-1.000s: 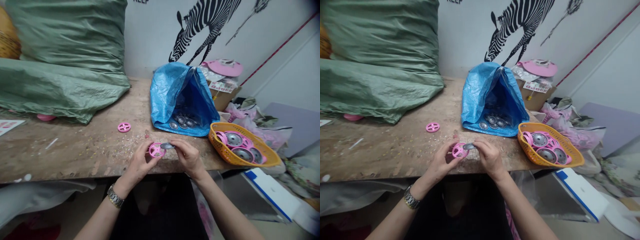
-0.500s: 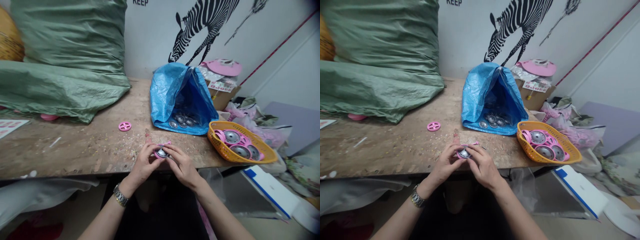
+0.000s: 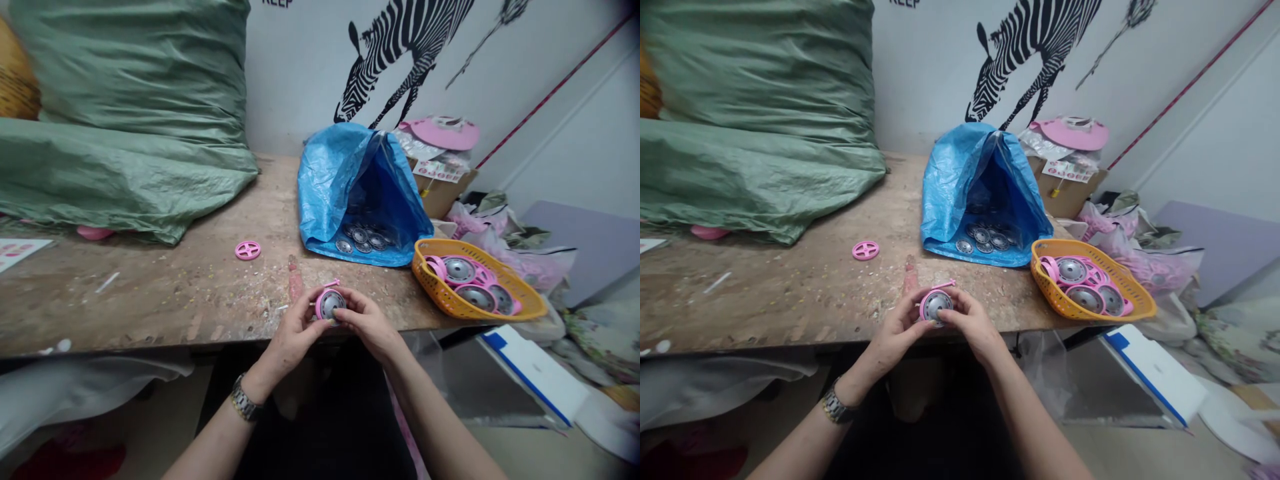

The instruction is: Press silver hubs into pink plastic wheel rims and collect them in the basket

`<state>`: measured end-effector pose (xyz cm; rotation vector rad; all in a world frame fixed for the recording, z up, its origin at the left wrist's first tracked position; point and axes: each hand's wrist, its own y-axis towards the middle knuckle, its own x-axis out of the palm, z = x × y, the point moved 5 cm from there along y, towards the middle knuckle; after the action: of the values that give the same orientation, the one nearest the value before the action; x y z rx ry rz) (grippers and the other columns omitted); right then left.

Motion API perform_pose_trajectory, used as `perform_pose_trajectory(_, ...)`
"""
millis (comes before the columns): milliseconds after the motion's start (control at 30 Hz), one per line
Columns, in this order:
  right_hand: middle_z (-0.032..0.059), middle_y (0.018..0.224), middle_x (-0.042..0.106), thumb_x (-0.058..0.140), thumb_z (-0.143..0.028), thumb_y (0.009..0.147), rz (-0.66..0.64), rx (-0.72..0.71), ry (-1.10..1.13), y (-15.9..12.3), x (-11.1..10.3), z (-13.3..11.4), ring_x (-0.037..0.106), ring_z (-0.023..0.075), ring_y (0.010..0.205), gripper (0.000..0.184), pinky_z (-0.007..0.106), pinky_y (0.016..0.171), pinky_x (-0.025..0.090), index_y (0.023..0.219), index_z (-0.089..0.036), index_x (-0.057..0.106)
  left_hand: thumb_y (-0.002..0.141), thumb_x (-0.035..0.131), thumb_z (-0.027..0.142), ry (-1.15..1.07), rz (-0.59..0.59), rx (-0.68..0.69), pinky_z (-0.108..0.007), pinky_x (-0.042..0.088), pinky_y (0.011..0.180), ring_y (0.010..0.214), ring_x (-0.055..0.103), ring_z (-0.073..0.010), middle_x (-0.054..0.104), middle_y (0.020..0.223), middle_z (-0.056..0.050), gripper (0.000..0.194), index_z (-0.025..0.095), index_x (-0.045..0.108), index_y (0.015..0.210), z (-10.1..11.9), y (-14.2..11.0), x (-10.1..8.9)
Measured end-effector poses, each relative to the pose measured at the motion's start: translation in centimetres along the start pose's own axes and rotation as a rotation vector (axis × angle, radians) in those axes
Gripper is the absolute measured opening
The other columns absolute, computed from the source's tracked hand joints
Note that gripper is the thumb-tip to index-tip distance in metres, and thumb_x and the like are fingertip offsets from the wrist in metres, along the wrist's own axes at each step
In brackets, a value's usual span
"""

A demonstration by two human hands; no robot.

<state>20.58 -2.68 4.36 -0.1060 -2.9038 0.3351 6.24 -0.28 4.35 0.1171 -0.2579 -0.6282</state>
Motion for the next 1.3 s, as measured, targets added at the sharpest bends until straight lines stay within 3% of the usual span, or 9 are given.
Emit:
perform_pose_trajectory(133,0.0026,0.094,0.074,0.081,-0.03,0.063,0.097,-0.091,-0.024,-0.3,0.0,-0.4,0.065,0.0187,0.086,0.041,0.029,0.078,0.05,0.101,-0.021,0.072,0.092,0.061,0.028,0.218,0.102,-0.01,-0.04,0.045,0.107,0.122,0.058,-0.0234,0.063,0.132,-0.007,0.04,0.024,0.057,0.131,0.3,0.0,-0.3)
perform_pose_trajectory(233,0.0023,0.093,0.074,0.08,-0.031,0.064,0.126,-0.163,-0.113,-0.4,-0.1,-0.8,0.064,0.0193,0.085,0.037,0.032,0.082,0.05,0.099,-0.021,0.073,0.094,0.057,0.035,0.201,0.125,-0.095,-0.035,0.056,0.087,0.104,0.065,-0.0224,0.068,0.118,-0.007,0.032,0.022,0.062,0.122,-0.2,0.0,-0.3)
perform_pose_trajectory(333,0.0019,0.092,0.073,0.077,-0.031,0.068,0.092,-0.202,-0.198,-0.5,0.0,-1.1,0.064,0.0187,0.085,0.032,0.032,0.082,0.049,0.098,-0.021,0.072,0.093,0.056,0.039,0.114,0.108,-0.169,-0.03,0.059,0.068,0.085,0.067,-0.0193,0.068,0.107,-0.006,0.032,0.021,0.063,0.119,-0.6,0.1,0.0)
perform_pose_trajectory(633,0.0007,0.083,0.071,0.073,-0.035,0.073,0.121,-0.225,-0.242,-1.1,-0.3,-1.2,0.064,0.017,0.078,0.023,0.03,0.075,0.05,0.089,-0.02,0.069,0.092,0.056,0.03,0.251,0.017,-0.106,-0.03,0.059,0.074,0.096,0.066,-0.0213,0.066,0.114,-0.008,0.033,0.02,0.061,0.123,-0.4,0.2,0.4)
perform_pose_trajectory(867,-0.0005,0.075,0.068,0.071,-0.033,0.074,0.217,-0.267,-0.256,-1.0,-0.2,-1.2,0.06,0.0154,0.07,0.015,0.029,0.068,0.047,0.081,-0.02,0.067,0.091,0.052,0.023,0.316,0.088,-0.102,-0.025,0.054,0.056,0.056,0.06,-0.0114,0.067,0.087,-0.002,0.033,0.019,0.061,0.122,0.6,0.5,0.7)
perform_pose_trajectory(1067,-0.0005,0.076,0.068,0.072,-0.035,0.072,0.181,-0.227,-0.18,-0.1,-0.1,-1.7,0.061,0.0149,0.07,0.02,0.028,0.07,0.049,0.083,-0.02,0.067,0.09,0.056,0.029,0.249,0.033,-0.146,-0.029,0.059,0.062,0.065,0.066,-0.0146,0.068,0.103,-0.005,0.045,0.022,0.051,0.135,-0.1,1.0,0.7)
perform_pose_trajectory(1200,-0.0016,0.08,0.068,0.071,-0.03,0.074,0.087,-0.245,-0.203,-0.3,0.7,-2.2,0.06,0.0139,0.074,0.017,0.026,0.073,0.047,0.087,-0.02,0.068,0.092,0.053,0.03,0.229,0.061,-0.151,-0.028,0.058,0.059,0.059,0.065,-0.0141,0.068,0.09,-0.002,0.044,0.022,0.05,0.135,-0.6,0.8,0.3)
perform_pose_trajectory(1300,-0.0025,0.078,0.065,0.069,-0.027,0.075,0.132,-0.285,-0.28,-0.7,0.7,-2.3,0.058,0.0136,0.075,0.011,0.026,0.073,0.045,0.083,-0.02,0.069,0.091,0.054,0.028,0.336,0.036,-0.103,-0.025,0.054,0.056,0.053,0.061,-0.0127,0.065,0.077,0.001,0.042,0.02,0.053,0.132,-0.2,0.8,0.3)
